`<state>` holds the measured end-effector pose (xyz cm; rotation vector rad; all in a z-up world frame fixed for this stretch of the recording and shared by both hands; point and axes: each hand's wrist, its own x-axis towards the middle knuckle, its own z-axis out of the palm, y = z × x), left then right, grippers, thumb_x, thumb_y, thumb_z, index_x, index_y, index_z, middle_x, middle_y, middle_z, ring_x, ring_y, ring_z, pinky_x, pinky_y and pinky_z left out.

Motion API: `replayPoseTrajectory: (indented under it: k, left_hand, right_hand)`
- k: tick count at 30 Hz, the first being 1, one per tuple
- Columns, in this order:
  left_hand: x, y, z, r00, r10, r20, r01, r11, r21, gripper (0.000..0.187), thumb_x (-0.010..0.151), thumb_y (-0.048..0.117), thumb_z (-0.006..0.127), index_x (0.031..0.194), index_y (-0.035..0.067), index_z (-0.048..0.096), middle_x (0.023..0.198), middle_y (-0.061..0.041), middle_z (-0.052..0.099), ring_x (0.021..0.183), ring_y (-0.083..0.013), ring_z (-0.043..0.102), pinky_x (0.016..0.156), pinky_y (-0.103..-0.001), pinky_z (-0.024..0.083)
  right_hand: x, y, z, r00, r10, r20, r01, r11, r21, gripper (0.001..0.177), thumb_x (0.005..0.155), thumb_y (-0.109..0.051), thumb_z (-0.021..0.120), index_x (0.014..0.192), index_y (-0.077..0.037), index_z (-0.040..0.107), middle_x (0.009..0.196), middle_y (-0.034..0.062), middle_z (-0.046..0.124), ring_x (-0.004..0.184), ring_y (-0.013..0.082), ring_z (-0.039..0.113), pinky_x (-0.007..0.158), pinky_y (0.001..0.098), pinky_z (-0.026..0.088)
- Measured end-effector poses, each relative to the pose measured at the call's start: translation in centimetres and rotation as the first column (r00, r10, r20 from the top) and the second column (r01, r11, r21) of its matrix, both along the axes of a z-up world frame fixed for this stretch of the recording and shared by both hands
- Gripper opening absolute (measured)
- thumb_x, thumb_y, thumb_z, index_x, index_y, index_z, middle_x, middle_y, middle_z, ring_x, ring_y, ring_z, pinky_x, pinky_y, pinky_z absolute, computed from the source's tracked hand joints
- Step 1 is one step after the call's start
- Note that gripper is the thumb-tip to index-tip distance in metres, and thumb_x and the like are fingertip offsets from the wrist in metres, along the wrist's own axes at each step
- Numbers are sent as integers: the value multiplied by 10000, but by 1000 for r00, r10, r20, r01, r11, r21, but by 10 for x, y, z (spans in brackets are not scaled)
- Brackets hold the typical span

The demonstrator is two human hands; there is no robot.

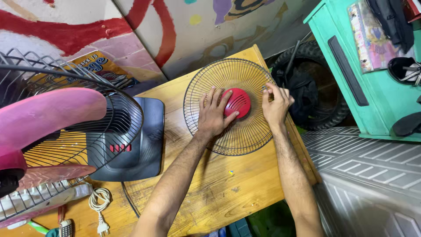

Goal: The person disassembles a table fan by removing the front grille, then the fan blade, and finally the rear grille. They place each component on the table and briefly handle a screwdriver at the end.

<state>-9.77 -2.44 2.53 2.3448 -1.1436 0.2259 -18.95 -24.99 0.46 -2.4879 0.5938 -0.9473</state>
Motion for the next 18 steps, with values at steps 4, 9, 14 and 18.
replayPoseTrajectory:
  k: [4,9,14,18]
  left_hand:
    - [-1,1,2,1000,-4,-11,4,1000,-30,731,925,599,655,1494,161,516,1523,-139,466,1481,-372,343,1204,-587,236]
    - [-1,1,4,1000,2,6,-2,1000,-22,739,920,601,658,1493,156,516,1517,-143,468,1475,-375,348,1197,-589,244]
    - [-1,1,4,1000,-1,15,1,1000,-25,738,918,598,658,1490,152,517,1506,-148,476,1474,-372,345,1195,-590,238]
    - [-1,1,3,1000,-1,20,2,999,-41,728,935,595,649,1492,145,515,1507,-157,475,1478,-369,348,1206,-583,234]
  right_hand:
    - [0,3,0,1000,-25,-13,26,1000,17,144,965,-158,733,1106,-140,754,925,-26,680,1006,234,610,921,462,386]
    - [-1,6,0,1000,-9,20,8,999,48,145,970,-192,744,1106,-145,741,962,-28,676,1032,233,602,926,444,398]
    - [-2,8,-2,999,-36,-6,36,998,61,73,963,-187,760,1018,-145,737,979,-15,680,1041,238,601,915,459,390]
    - [-2,7,-3,1000,-26,2,26,997,69,87,963,-185,760,1033,-141,734,1012,-7,680,1054,247,595,920,453,398]
